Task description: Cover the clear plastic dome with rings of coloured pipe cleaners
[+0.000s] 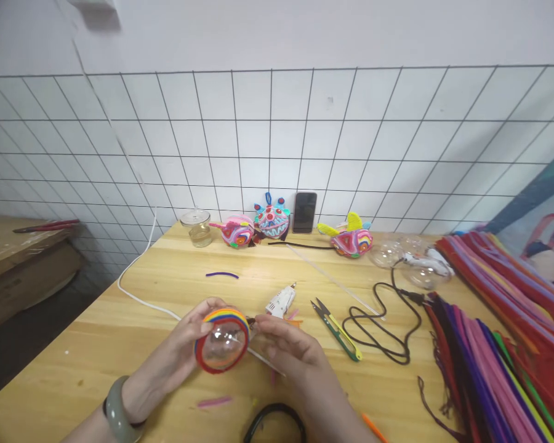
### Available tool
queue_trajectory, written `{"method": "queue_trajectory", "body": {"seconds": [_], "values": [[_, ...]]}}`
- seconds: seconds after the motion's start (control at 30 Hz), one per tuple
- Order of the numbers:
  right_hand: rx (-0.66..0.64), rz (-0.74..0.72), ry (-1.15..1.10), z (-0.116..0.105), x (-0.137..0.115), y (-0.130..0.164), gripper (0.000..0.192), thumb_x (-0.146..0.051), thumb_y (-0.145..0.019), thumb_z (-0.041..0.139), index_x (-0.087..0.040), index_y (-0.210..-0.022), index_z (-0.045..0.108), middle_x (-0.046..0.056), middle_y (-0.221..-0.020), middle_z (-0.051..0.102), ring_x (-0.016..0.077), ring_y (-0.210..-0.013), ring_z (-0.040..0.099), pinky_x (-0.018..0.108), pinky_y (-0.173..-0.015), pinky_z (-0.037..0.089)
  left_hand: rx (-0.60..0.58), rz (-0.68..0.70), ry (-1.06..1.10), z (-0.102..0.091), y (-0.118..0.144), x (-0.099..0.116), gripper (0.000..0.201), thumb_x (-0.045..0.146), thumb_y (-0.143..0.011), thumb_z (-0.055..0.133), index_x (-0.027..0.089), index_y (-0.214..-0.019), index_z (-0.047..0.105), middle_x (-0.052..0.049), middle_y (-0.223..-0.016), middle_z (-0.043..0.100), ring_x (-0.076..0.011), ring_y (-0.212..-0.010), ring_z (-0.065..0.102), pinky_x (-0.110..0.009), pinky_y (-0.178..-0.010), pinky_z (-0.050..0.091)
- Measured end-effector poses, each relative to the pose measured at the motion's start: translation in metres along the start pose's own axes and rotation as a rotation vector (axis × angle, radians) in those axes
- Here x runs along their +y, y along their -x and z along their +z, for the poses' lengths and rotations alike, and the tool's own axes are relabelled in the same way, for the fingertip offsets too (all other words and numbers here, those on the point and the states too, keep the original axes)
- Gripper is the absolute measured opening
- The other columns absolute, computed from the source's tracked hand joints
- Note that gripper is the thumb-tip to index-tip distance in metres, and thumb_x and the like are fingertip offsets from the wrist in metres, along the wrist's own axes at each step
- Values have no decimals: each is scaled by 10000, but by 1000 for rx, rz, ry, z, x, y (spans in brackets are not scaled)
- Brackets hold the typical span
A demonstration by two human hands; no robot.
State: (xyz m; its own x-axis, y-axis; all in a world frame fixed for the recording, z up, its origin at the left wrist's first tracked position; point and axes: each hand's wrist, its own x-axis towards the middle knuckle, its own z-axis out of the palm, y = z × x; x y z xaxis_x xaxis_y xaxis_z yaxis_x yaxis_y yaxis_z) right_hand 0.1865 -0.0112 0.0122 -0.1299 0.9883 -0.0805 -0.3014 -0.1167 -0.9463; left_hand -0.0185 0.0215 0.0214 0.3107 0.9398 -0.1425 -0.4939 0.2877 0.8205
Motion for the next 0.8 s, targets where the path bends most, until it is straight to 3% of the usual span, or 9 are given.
{"method": "queue_trajectory", "body": {"seconds": [0.13, 0.27, 0.5, 0.8], "values": [[55, 107, -146, -7, 3, -4, 261, -298, -643, 849, -229, -881, 768, 86, -1132, 725, 231, -963, 682, 296, -688, 555, 112, 30, 181, -7, -5, 7, 326, 183, -738, 675, 209, -1055, 603, -55, -915, 730, -210, -804, 682, -346, -725, 556], [57, 59, -127, -15, -6, -9, 299, -336, -602, 871, -220, -852, 756, 31, -783, 733, 148, -633, 631, 258, -543, 500, 214, 111, 349, -13, -12, 16, 343, 151, -764, 589, 183, -1106, 607, -71, -943, 749, -230, -872, 699, -381, -821, 556], [177, -58, 22, -38, -26, -16, 293, -390, -641, 847, -162, -601, 668, -25, -494, 594, 90, -479, 494, 212, -503, 391, 307, 157, 405, -19, -18, 23, 268, 132, -767, 545, 116, -1004, 669, -116, -915, 764, -254, -870, 711, -379, -824, 562], [277, -167, 124, -51, -29, -18, 395, -464, -659, 812, -185, -521, 568, -54, -405, 509, 80, -417, 430, 217, -472, 330, 322, 160, 413, -20, -18, 24, 235, 122, -774, 533, 101, -955, 681, -127, -906, 768, -252, -865, 715, -361, -802, 566]]}}
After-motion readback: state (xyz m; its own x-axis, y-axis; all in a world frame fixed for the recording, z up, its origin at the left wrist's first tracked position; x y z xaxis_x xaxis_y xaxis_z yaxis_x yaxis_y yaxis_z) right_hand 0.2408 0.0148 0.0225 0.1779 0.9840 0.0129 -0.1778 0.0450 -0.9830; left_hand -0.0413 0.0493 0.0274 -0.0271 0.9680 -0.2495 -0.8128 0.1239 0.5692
